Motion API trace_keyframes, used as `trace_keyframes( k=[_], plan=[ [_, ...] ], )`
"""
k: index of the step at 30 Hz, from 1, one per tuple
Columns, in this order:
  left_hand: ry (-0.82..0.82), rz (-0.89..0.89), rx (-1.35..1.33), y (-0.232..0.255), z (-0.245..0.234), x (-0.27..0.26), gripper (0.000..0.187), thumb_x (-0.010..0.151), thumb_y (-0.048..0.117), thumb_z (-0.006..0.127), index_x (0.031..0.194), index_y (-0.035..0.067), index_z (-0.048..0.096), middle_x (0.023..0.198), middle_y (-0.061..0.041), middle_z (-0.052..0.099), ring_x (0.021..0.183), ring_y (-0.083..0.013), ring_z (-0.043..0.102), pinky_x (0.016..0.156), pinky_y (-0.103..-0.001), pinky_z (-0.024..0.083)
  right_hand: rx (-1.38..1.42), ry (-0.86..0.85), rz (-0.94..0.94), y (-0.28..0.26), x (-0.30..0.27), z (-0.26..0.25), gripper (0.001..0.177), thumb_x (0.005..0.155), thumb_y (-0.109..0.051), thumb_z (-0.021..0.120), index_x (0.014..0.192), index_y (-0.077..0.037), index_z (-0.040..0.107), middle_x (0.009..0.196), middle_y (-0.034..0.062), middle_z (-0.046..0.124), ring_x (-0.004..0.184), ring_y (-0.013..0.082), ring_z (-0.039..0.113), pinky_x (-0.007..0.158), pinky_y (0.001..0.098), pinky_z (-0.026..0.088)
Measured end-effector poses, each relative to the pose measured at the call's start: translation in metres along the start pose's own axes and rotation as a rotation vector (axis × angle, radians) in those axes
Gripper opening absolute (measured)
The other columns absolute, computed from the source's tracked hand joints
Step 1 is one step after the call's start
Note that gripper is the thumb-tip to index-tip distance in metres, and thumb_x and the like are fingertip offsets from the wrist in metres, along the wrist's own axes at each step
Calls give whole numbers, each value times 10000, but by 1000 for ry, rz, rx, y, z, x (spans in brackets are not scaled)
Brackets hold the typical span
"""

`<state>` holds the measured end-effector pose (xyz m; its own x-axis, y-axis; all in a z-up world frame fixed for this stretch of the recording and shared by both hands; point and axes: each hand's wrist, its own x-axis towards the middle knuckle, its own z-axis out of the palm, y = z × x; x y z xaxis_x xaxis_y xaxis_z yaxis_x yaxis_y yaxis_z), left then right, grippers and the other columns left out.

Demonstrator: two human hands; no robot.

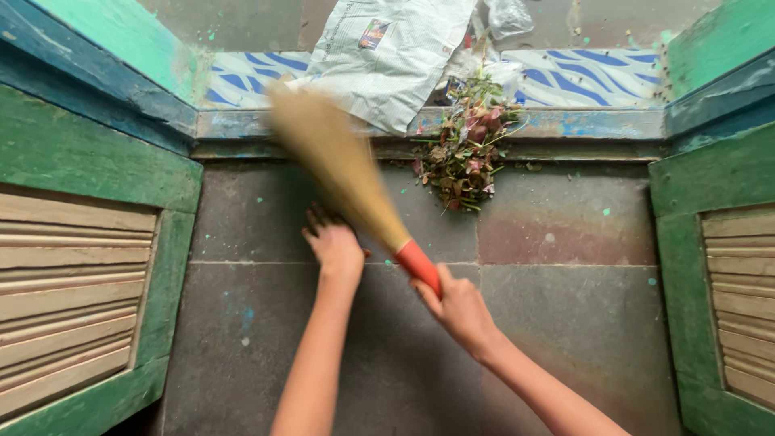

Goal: The person sweeps debris from the floor using a broom and gathers it together by hand.

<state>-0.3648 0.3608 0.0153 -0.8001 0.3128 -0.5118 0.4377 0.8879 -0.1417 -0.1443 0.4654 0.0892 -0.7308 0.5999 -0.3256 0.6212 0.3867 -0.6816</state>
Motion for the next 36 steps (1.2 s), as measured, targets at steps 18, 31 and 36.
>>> trace_keyframes(
  k=[18,31,36],
  plan=[
    [31,-37,228,39,18,25,939,878,316,763,1546,-153,299,1608,-437,177,1466,-578,252,1122,-571,391,14,223,198,16,-20,-79,368,969,-404,646,1017,-40,610,562,237,596,480,393,604,517,482,476],
    [20,-296,89,73,54,59,707,1045,298,426,1619,-33,179,1683,-302,-15,1532,-468,119,1164,-575,284,98,6,110,-8,-30,-33,395,946,-397,650,1075,-24,658,529,158,575,432,235,567,478,421,467],
    [149,-328,-138,62,59,67,750,1002,314,454,1623,3,171,1688,-248,-62,1550,-449,62,1201,-585,251,250,-92,209,3,-23,-15,378,932,-395,659,1077,-46,676,568,192,591,461,310,584,469,472,470]
  ],
)
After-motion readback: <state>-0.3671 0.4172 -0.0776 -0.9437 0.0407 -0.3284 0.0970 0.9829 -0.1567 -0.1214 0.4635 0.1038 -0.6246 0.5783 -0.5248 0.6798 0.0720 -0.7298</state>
